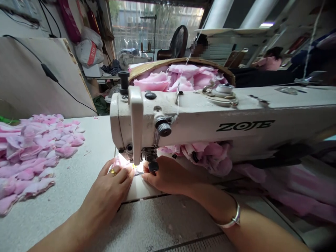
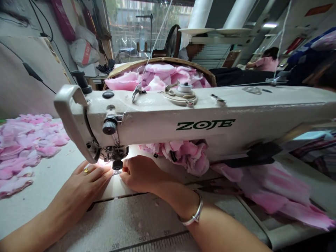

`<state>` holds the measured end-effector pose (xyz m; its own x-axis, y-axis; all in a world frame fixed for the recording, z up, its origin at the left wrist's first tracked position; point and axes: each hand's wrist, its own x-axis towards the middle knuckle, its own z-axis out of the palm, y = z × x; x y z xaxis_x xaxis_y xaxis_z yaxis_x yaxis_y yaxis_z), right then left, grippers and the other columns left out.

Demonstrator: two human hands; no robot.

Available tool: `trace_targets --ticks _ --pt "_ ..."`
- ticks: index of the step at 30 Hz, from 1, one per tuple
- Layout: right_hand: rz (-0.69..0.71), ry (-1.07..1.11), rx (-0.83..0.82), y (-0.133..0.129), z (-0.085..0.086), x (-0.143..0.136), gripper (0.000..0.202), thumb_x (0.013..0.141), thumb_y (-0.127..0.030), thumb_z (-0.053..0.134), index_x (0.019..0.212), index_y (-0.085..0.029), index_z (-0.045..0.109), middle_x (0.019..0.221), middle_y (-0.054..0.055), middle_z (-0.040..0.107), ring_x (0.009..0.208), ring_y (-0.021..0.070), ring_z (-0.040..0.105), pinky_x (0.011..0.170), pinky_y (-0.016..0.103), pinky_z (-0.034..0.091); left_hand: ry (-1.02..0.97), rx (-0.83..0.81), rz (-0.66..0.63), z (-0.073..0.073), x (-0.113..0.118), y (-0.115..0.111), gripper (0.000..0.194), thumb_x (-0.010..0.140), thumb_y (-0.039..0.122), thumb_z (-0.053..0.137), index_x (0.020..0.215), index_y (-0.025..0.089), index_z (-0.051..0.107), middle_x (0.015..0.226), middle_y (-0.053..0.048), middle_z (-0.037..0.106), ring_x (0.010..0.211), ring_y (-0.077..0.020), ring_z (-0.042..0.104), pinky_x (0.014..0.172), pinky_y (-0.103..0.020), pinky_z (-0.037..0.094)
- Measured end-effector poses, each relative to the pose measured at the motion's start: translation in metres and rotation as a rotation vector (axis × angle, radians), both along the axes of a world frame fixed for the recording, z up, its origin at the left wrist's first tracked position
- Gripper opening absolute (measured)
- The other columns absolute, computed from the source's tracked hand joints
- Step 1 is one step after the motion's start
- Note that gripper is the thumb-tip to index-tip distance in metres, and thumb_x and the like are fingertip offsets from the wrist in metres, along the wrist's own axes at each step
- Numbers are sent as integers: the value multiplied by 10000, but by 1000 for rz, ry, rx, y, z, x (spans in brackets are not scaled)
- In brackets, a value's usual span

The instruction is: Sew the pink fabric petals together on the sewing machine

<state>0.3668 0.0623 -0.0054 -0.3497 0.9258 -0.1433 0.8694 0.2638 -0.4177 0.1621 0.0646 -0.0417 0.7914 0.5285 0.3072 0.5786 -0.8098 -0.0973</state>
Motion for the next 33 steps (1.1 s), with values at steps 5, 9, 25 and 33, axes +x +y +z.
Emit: trace_targets --ticks 5,9,25,33 --pt "-24 1 71 3 -7 -1 146 813 -283 520 707 -203 580 662 -9 585 619 125 465 535 261 241 69 -25 39 -1 4 -2 311 869 80 428 1153 142 539 1034 -71 601 990 -250 524 1003 -481 363" --pt "-82 -40 97 5 -10 -3 180 830 -310 500 720 -215 606 695 3 624 647 140 507 543 266 256 75 -44 69 -4 6 -1 278 851 78 475 1113 138 545 1045 -81 580 978 -260 497 972 -470 396" --pt "-94 -308 226 -17 21 2 249 859 -387 576 891 -158 670 772 97 686 736 240 645 586 302 398 -174 -125 74 4 -10 24 127 910 148 415 909 187 536 904 -44 567 902 -223 476 780 -376 403" --pt "111 -254 439 -14 2 1 158 910 -280 521 867 -180 636 821 51 658 730 176 598 519 282 303 -316 -387 155 9 -4 21 175 923 370 484 858 221 552 733 25 570 701 -159 488 692 -306 366"
